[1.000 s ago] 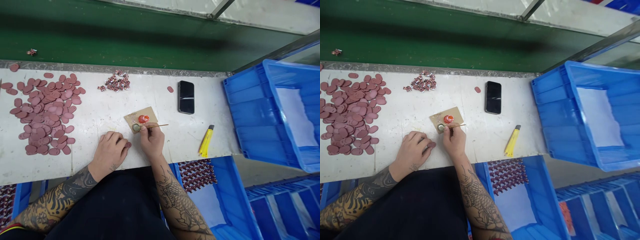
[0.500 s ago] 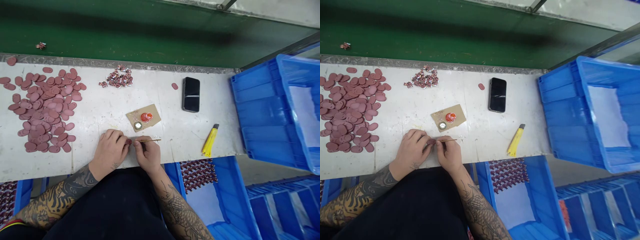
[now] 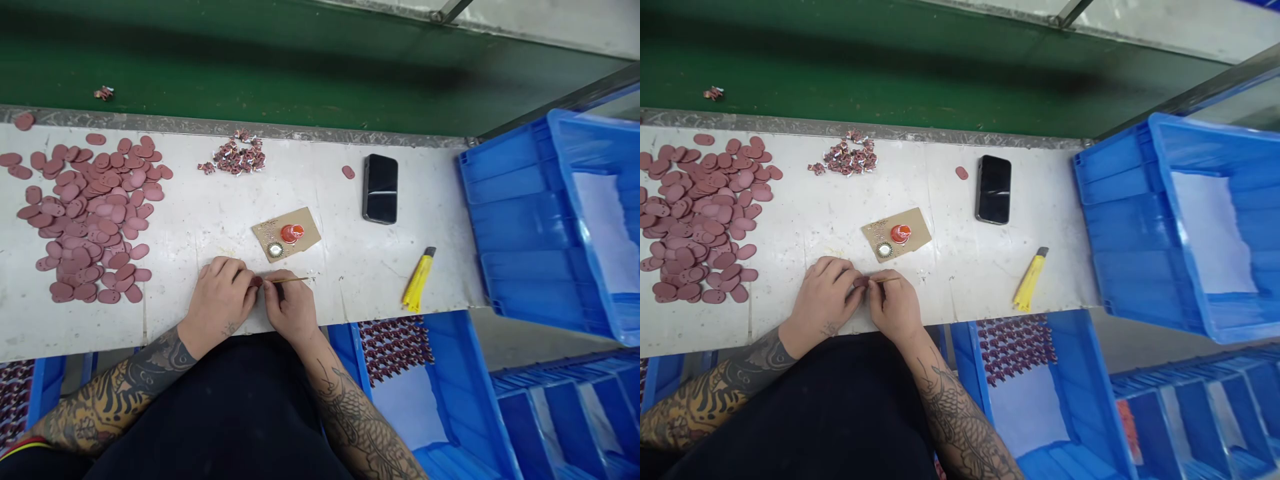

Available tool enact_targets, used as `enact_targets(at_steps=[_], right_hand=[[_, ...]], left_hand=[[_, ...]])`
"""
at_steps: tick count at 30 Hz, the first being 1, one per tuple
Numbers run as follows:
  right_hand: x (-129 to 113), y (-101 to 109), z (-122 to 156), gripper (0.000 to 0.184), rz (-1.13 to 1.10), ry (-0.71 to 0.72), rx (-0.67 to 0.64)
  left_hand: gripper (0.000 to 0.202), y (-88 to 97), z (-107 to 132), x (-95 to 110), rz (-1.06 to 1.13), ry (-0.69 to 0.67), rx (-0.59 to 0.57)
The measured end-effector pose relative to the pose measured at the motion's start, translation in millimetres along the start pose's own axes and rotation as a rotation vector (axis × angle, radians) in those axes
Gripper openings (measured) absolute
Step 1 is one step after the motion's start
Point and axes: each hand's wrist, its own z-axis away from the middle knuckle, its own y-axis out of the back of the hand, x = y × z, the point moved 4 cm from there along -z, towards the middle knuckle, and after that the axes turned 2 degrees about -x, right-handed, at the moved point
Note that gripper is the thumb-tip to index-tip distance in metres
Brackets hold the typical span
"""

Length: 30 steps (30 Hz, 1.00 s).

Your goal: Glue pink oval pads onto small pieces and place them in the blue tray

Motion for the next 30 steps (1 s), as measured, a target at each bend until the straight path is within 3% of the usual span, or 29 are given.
enact_targets(at_steps=[3, 5, 8, 10, 14, 16, 18, 21, 25, 27, 30], right_hand=[[6, 9, 2, 0.009, -0.064, -0.048, 0.043], [20, 26, 1, 0.009, -0.07, -0.111, 0.139], [52, 60, -8, 0.016, 0.138, -0.147, 0.283], [74, 78, -17, 0.023, 0.334, -0.126, 0.247], [107, 95, -35, 0.039, 0.557, -0.17, -0.007], [107, 102, -51, 0.042, 0.588, -0.217, 0.035], [91, 100, -79, 0.04, 0.538, -0.205, 0.114], [44, 64, -143, 0.033, 0.352, -0.043, 0.049], [-26, -25, -248, 0.033, 0.186, 0.189, -0.199], [-50, -72, -293, 0.037, 0.185, 0.201, -0.317], [-76, -124, -337, 0.042, 0.192, 0.159, -0.355]], left_hand=[[0.011, 0.4, 1, 0, 0.015, 0.006, 0.009], [0.012, -0.3, 1, -1, 0.036, 0.006, 0.027], [0.015, -2.3, 2, -1, 0.058, -0.005, 0.051], [0.017, -3.0, 3, -2, 0.062, -0.002, 0.055], [0.018, -2.4, 5, -2, 0.074, 0.01, 0.032], [0.018, -2.3, 6, -1, 0.072, 0.002, 0.02], [0.018, -3.0, 7, -1, 0.066, -0.007, 0.016], [0.018, -5.5, 9, -2, 0.069, -0.012, 0.019], [0.014, -7.8, 12, -2, 0.104, -0.059, 0.036], [0.011, -8.4, 14, -2, 0.143, -0.088, 0.052], [0.01, -9.4, 16, -3, 0.249, -0.117, 0.073]])
